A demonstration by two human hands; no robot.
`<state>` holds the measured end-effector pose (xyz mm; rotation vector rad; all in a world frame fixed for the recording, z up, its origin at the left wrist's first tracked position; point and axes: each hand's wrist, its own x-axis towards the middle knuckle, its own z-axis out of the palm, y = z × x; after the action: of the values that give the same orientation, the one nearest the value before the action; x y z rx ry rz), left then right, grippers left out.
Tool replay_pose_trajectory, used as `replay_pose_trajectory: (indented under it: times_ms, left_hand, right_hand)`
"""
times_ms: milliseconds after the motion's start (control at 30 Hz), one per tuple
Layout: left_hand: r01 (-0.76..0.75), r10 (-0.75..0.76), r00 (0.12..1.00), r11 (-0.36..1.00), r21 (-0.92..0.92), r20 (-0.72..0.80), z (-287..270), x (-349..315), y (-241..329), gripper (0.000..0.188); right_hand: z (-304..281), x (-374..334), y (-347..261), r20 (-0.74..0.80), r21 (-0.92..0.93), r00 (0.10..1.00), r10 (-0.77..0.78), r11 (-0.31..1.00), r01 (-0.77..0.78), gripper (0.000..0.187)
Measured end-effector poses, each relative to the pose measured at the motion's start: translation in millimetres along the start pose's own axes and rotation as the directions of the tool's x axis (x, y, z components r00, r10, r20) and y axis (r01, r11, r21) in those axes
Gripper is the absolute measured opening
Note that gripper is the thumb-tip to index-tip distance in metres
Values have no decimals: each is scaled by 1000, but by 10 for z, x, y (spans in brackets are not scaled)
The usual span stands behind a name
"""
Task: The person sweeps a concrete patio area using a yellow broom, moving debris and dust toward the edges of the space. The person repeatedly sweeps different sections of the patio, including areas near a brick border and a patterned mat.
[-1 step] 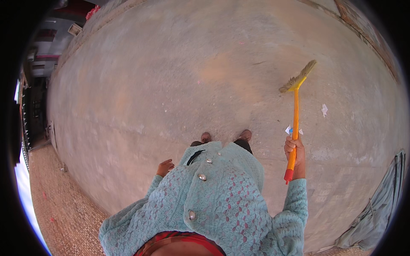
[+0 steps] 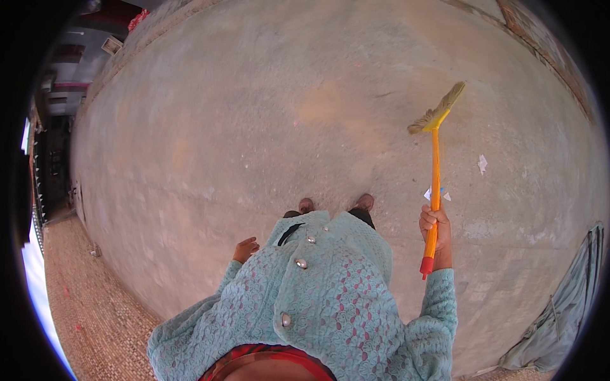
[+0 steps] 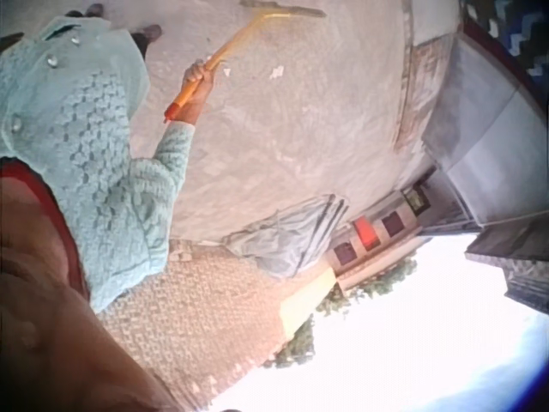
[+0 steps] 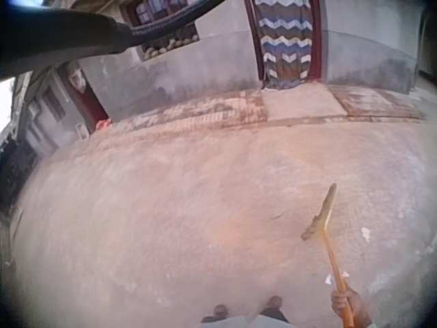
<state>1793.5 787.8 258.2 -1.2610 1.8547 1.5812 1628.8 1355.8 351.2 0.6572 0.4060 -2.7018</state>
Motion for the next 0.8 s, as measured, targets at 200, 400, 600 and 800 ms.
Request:
replay_pose_trajectory:
  times_ms: [200,400,600,800]
  left_hand:
    - [18,-17,999,1000,20,-33,-88,95,31,39]
    - [-195,199,980,968,158,-6,-125,-213,-64,40]
    - [105,-121,988,982,-158,-93,47,-332,-603,34]
    - [-179,172,982,979,100,75,41,16,-447,29]
  right_hand:
    - [220,148,685,148,41,960,239,968,-248,54]
    - [425,1102,1279,292,74,854,430,880,-468,35]
    - [180,1598,1238,181,-11,897,403,913,-407,16]
    - [131,729,310,-83,56,970,229,973,-224,10]
